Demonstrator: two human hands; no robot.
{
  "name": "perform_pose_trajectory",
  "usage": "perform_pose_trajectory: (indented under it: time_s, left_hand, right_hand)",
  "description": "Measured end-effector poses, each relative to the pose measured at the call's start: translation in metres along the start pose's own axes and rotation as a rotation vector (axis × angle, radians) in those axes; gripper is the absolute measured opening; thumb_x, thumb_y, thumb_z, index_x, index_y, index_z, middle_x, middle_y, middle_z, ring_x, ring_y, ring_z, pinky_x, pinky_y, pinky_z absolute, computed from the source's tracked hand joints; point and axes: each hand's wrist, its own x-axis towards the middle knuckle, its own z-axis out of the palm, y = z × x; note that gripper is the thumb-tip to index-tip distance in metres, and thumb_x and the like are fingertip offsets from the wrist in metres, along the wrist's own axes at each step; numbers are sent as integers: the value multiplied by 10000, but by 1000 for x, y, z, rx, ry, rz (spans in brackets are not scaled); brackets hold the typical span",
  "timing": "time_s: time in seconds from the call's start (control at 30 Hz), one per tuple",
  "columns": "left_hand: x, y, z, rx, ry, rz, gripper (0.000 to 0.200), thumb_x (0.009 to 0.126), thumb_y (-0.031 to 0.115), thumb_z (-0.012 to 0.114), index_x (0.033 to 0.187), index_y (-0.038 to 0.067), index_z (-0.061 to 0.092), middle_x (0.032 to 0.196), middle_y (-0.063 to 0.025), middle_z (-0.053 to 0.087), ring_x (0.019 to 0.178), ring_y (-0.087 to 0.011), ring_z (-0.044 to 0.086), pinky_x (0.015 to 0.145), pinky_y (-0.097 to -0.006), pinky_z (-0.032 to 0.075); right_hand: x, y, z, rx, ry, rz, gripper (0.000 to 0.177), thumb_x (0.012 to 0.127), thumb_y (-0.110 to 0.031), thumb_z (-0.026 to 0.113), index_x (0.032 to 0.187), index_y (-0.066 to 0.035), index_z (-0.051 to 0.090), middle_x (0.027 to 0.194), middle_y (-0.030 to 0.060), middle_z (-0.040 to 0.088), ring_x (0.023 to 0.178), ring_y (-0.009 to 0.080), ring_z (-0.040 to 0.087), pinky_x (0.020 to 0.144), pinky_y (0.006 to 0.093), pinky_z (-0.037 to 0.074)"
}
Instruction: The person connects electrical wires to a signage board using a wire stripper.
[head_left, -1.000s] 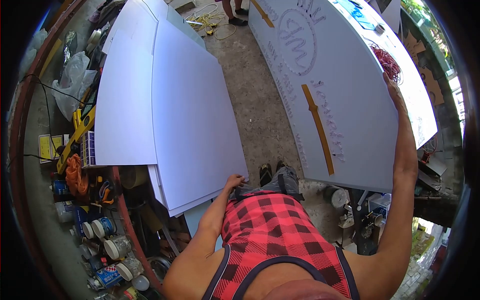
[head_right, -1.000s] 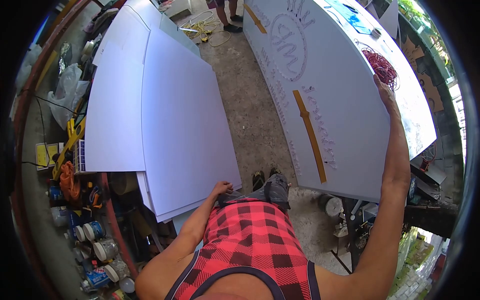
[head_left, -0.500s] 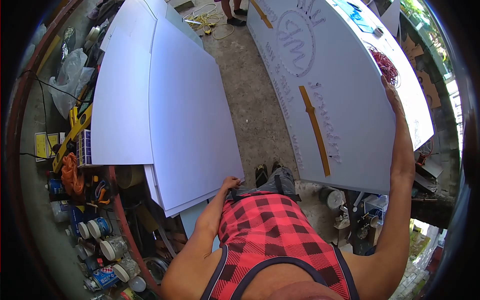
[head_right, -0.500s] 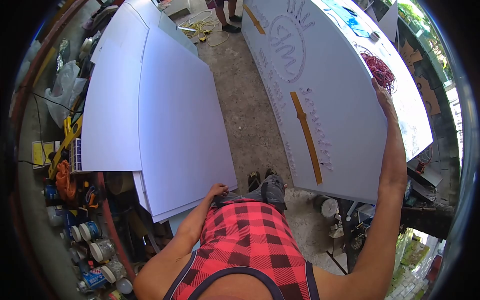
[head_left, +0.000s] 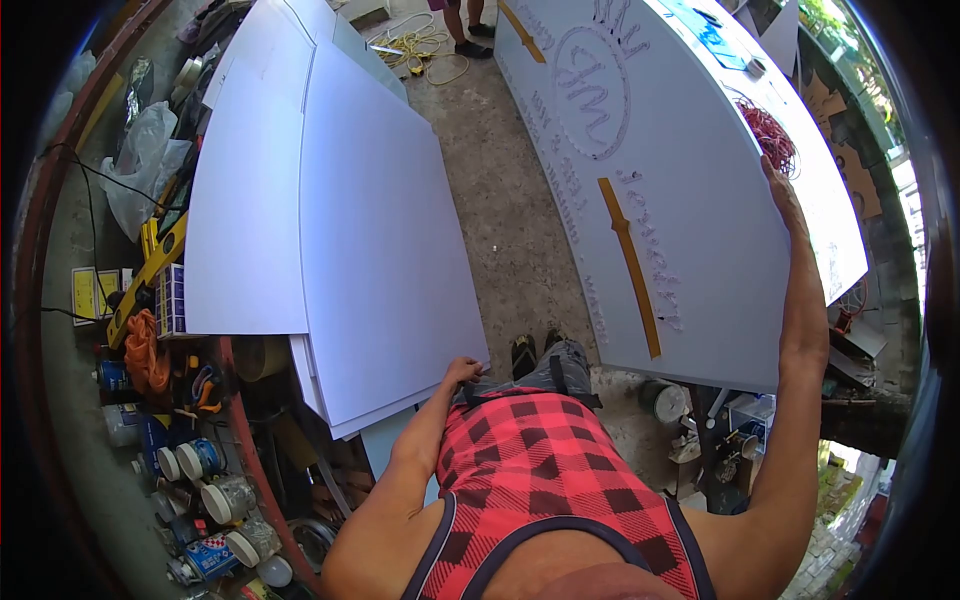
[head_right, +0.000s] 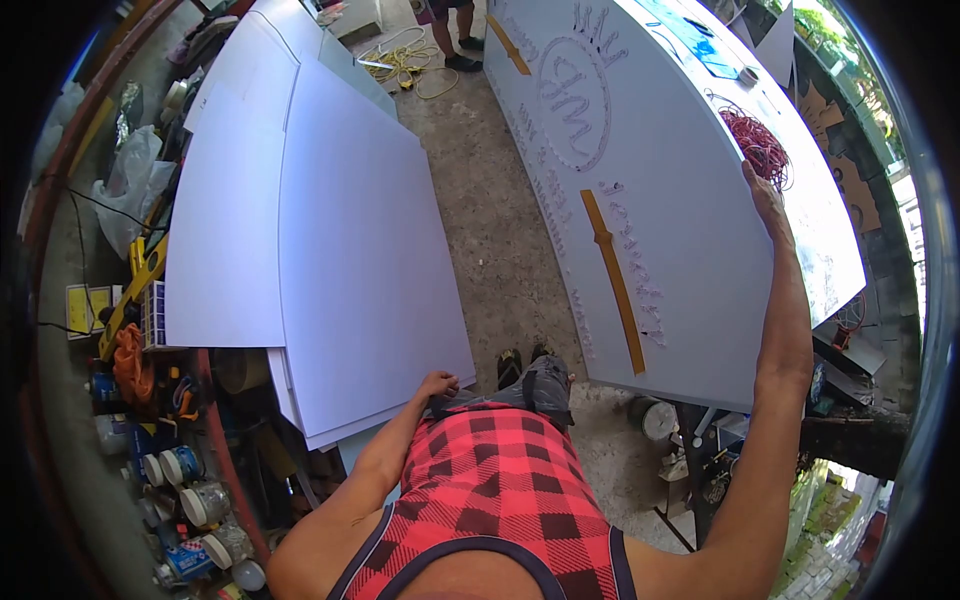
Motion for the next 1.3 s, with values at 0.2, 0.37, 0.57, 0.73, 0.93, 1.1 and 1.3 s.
perform_pose_trajectory:
  time_s: [0.2,0.37,0.57,0.73,0.93,1.1,1.3]
  left_hand:
    - [3,1,0,17,-3,2,357,962,242,642,1163,-48,693,969,-134,761,723,-197,727,674,-329,570]
    - [7,-2,0,-36,1,0,353,964,245,642,1153,-48,698,960,-129,761,721,-194,726,674,-329,568]
    - [-1,9,1,26,17,-3,361,970,258,649,1165,-42,700,936,-122,759,727,-199,726,670,-331,569]
    - [4,0,-1,4,1,8,353,970,258,639,1147,-39,711,937,-125,760,730,-206,729,678,-340,573]
    - [-1,5,0,43,12,-2,355,969,254,636,1150,-43,707,943,-127,757,732,-207,727,682,-341,574]
    - [3,1,-1,-17,-16,-22,350,971,247,636,1166,-36,698,955,-130,751,730,-208,717,666,-341,571]
    - [-1,8,0,-10,-5,-29,345,972,247,639,1167,-31,700,963,-130,750,728,-207,714,660,-339,572]
  right_hand:
    - [-5,-6,-4,16,-22,25,914,974,-775,170,1419,-87,577,1414,246,564,1373,416,454,1173,466,310]
    - [-22,-21,-5,57,24,30,911,973,-775,194,1410,-76,582,1424,244,557,1373,409,458,1172,475,311]
    - [-28,-23,-2,86,87,27,917,966,-780,220,1388,-60,599,1401,240,579,1352,405,488,1158,479,327]
    - [-25,-23,1,111,104,47,922,961,-785,241,1370,-48,612,1382,237,597,1334,402,514,1146,482,340]
    - [-21,-19,3,103,123,54,948,928,-824,269,1407,-73,591,1434,218,564,1382,391,474,1172,504,309]
    - [-21,-17,0,88,97,26,939,939,-811,251,1412,-71,584,1447,222,548,1388,395,460,1177,503,304]
    - [-18,-12,-2,77,67,16,930,952,-796,230,1418,-69,576,1462,227,529,1395,399,443,1183,501,296]
